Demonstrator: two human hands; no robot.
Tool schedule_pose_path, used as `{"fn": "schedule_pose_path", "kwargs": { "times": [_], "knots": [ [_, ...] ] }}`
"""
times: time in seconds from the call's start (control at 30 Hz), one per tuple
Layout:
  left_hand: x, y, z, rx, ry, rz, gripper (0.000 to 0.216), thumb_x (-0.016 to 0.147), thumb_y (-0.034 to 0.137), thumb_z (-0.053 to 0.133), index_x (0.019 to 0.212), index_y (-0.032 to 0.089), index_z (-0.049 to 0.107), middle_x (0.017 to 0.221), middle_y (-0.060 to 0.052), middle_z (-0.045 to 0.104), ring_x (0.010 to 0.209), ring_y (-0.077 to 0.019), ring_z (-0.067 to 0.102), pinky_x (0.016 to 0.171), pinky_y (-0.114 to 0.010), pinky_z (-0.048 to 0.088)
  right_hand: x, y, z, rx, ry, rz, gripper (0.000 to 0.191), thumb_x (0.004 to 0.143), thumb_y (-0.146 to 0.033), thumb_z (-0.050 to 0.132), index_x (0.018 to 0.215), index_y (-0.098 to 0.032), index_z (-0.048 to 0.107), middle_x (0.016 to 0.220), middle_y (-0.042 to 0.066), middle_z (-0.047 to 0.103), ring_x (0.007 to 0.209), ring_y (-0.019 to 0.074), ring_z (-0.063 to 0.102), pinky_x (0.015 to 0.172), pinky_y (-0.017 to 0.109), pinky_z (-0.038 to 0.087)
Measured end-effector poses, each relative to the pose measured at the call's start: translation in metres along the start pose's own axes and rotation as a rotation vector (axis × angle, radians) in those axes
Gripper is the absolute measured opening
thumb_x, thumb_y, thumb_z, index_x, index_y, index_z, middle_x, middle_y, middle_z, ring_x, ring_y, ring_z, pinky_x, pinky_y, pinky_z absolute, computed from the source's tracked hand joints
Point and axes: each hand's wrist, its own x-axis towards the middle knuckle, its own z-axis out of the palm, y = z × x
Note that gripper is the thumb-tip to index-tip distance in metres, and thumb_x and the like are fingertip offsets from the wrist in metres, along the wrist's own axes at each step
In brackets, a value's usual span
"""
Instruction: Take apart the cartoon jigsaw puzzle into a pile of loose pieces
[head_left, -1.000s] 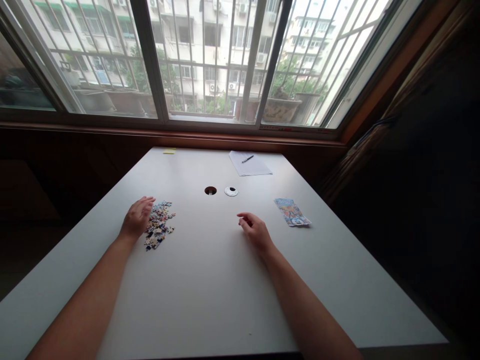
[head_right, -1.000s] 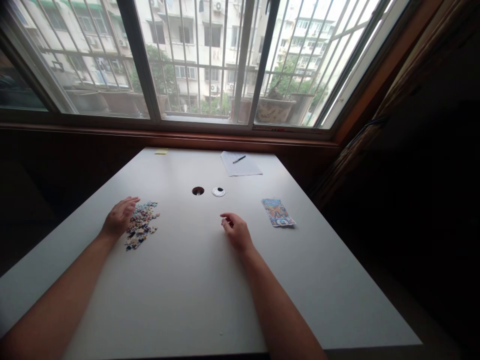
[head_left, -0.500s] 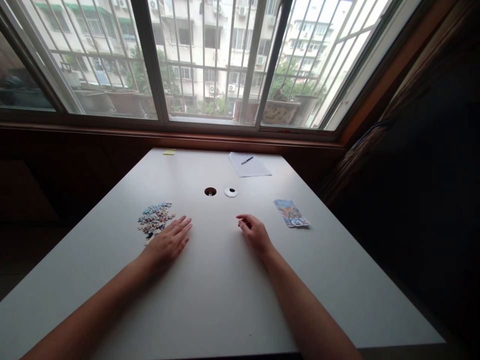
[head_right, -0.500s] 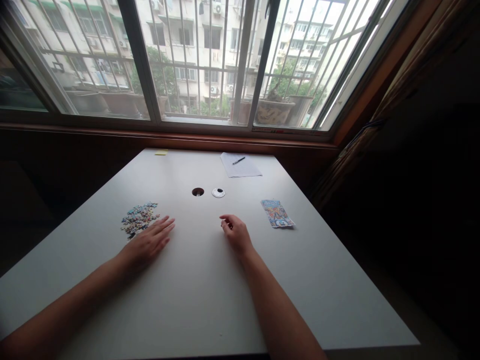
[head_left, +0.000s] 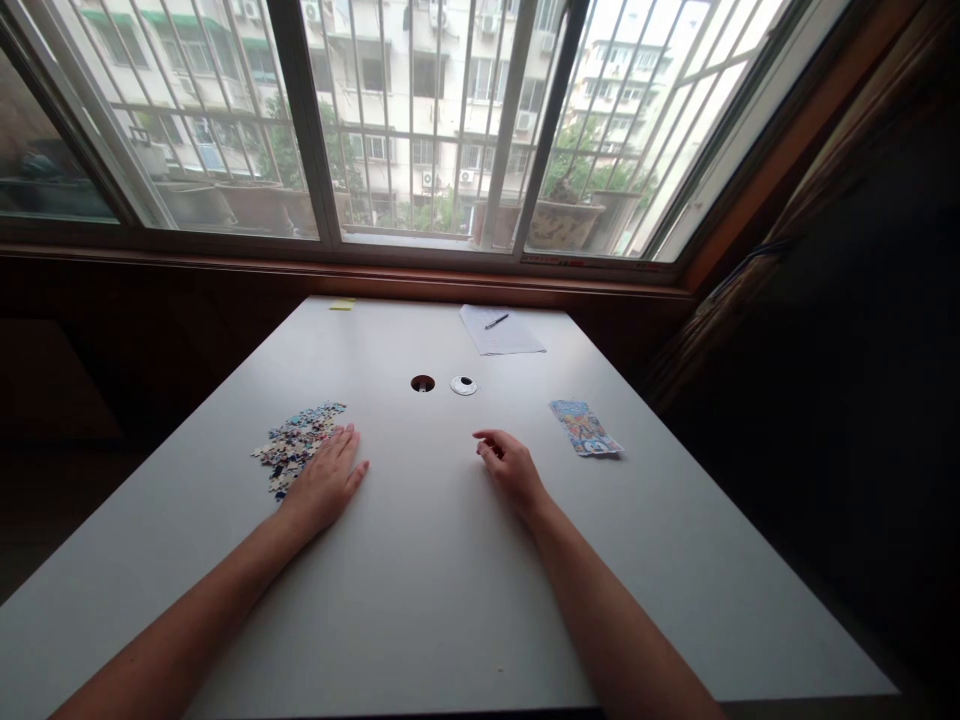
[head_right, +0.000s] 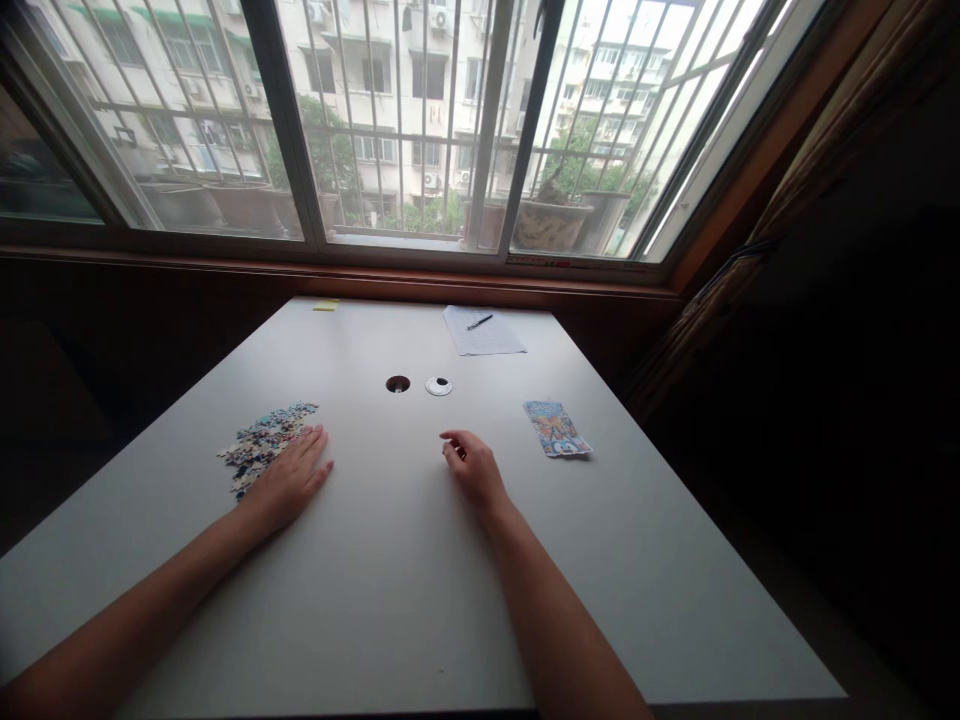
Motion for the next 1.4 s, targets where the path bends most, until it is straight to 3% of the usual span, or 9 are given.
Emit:
{"fn": "schedule_pose_path", "kwargs": {
  "times": [0.23,0.43,0.57,0.67,0.77,1.0,1.2,1.3,1.4],
  "knots": [
    [0.017,0.02,-0.001,-0.052,0.014,0.123,0.057,0.101,0.04,0.035,0.149,0.011,0.043,0.158,-0.014,0.038,0.15,-0.0275,0.03,0.124,-0.046,0.028,0.0,-0.001,0.002,-0.058,0.016,-0.029,0.027,0.09,-0.029,0.051,0.107,-0.021,0.071,0.092,0.005,0.071,0.077,0.0168,0.065,0.077,0.029,0.053],
    [0.033,0.012,0.022,-0.019,0.03,-0.081,0.061,0.097,0.043,0.04,0.144,0.005,0.046,0.154,-0.023,0.041,0.148,-0.036,0.032,0.121,-0.053,0.028,0.013,0.01,-0.036,-0.23,0.139,0.013,0.031,0.091,-0.031,0.05,0.11,-0.018,0.07,0.102,0.01,0.07,0.084,0.0206,0.063,0.086,0.034,0.05],
    [0.031,0.003,0.023,-0.008,0.063,-0.143,0.063,0.096,0.044,0.04,0.142,0.001,0.048,0.154,-0.027,0.039,0.147,-0.0397,0.031,0.12,-0.055,0.028,0.018,0.033,-0.089,-0.419,0.323,0.179,0.032,0.088,-0.031,0.053,0.111,-0.015,0.069,0.113,0.017,0.063,0.11,0.0319,0.054,0.104,0.05,0.037],
    [0.029,0.007,0.019,-0.019,0.077,-0.117,0.06,0.097,0.04,0.04,0.141,0.0,0.049,0.152,-0.028,0.041,0.147,-0.0399,0.032,0.121,-0.056,0.027,0.012,0.054,-0.121,-0.528,0.401,0.331,0.041,0.085,-0.041,0.059,0.116,-0.015,0.067,0.129,0.023,0.052,0.124,0.0427,0.041,0.103,0.062,0.033],
    [0.028,0.018,0.013,-0.047,0.078,-0.04,0.054,0.097,0.036,0.04,0.143,0.007,0.048,0.152,-0.022,0.044,0.148,-0.036,0.032,0.122,-0.055,0.027,0.007,0.071,-0.14,-0.671,0.351,0.636,0.056,0.081,-0.054,0.064,0.125,-0.02,0.062,0.137,0.024,0.045,0.127,0.047,0.036,0.097,0.062,0.037],
    [0.027,0.045,-0.003,-0.189,0.07,0.223,0.048,0.097,0.027,0.045,0.144,0.018,0.049,0.149,-0.012,0.05,0.147,-0.0285,0.036,0.122,-0.052,0.034,0.031,0.084,-0.166,-0.553,0.237,0.761,0.086,0.059,-0.038,0.087,0.134,-0.012,0.054,0.131,0.03,0.052,0.123,0.0454,0.05,0.096,0.058,0.043],
    [0.026,0.05,-0.011,-0.315,0.06,0.295,0.04,0.097,0.023,0.046,0.136,0.022,0.056,0.135,-0.01,0.061,0.139,-0.0266,0.045,0.119,-0.05,0.039,0.031,0.074,-0.157,-0.215,0.078,0.727,0.059,0.056,-0.024,0.086,0.109,-0.013,0.063,0.089,0.013,0.073,0.072,0.026,0.068,0.059,0.033,0.053],
    [0.026,0.05,-0.014,-0.363,0.066,0.255,0.032,0.098,0.025,0.048,0.126,0.022,0.063,0.126,-0.01,0.063,0.127,-0.0267,0.052,0.111,-0.048,0.047,0.024,0.059,-0.131,-0.033,0.038,0.634,0.029,0.069,-0.028,0.078,0.091,-0.015,0.064,0.071,0.006,0.071,0.056,0.0181,0.064,0.048,0.025,0.047],
    [0.027,0.054,-0.02,-0.368,0.078,0.223,0.028,0.099,0.031,0.048,0.118,0.024,0.068,0.117,-0.01,0.065,0.115,-0.0271,0.056,0.103,-0.047,0.05,0.016,0.035,-0.09,0.16,0.01,0.537,0.019,0.08,-0.033,0.069,0.086,-0.017,0.06,0.071,0.004,0.07,0.052,0.0141,0.061,0.043,0.022,0.042]
  ]
}}
